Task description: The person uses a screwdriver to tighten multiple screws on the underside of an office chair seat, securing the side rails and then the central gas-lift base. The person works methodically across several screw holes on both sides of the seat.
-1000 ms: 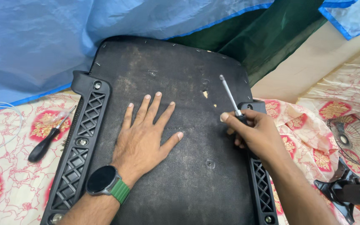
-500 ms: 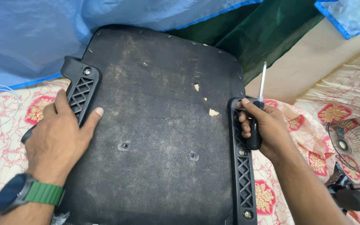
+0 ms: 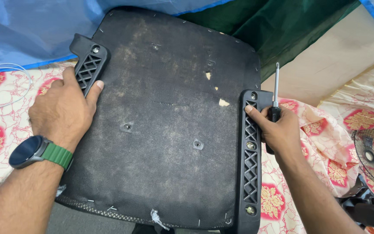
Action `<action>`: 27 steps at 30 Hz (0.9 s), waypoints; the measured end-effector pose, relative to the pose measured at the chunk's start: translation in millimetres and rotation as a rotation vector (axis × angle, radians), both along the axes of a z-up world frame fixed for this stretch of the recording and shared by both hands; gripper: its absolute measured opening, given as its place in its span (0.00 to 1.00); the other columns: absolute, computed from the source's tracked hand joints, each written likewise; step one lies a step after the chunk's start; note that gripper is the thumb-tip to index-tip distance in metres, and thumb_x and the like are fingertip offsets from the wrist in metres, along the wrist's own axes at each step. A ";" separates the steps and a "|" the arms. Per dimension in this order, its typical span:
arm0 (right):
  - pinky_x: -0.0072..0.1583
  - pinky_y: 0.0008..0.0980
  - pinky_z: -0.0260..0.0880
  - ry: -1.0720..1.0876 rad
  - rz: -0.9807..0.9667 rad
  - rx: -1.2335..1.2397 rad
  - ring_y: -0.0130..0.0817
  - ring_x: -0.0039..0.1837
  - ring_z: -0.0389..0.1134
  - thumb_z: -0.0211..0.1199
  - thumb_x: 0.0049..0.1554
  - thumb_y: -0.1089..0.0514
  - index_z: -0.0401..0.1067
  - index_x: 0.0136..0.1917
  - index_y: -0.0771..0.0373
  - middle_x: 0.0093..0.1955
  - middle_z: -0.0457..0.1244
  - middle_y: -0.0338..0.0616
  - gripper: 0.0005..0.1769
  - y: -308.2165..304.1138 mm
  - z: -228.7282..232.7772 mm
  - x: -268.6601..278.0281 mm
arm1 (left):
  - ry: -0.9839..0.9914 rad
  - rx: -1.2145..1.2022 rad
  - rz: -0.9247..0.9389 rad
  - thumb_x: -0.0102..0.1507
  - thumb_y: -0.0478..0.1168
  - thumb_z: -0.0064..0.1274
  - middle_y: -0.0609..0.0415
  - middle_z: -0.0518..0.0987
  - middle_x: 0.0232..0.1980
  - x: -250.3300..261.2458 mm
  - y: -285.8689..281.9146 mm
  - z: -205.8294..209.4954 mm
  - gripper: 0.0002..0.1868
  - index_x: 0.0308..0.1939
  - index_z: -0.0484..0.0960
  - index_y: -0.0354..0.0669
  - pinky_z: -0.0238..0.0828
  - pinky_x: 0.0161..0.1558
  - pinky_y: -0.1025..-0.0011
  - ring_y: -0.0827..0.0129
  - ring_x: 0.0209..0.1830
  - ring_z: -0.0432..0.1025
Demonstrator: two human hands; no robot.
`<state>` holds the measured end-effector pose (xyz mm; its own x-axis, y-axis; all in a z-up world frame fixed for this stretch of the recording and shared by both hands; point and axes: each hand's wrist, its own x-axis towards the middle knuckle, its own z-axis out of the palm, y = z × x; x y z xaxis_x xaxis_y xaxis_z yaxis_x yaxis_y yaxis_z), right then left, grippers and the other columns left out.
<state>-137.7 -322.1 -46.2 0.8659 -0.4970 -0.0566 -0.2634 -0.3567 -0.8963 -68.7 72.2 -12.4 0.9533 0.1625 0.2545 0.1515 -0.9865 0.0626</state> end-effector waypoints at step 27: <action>0.33 0.26 0.62 0.015 -0.147 0.215 0.26 0.30 0.62 0.66 0.57 0.52 0.76 0.49 0.67 0.31 0.63 0.39 0.15 57.8 30.5 -38.9 | -0.113 0.035 -0.675 0.61 0.63 0.46 0.40 0.60 0.74 -14.8 -33.2 0.7 0.40 0.70 0.64 0.44 0.38 0.73 0.40 0.48 0.78 0.50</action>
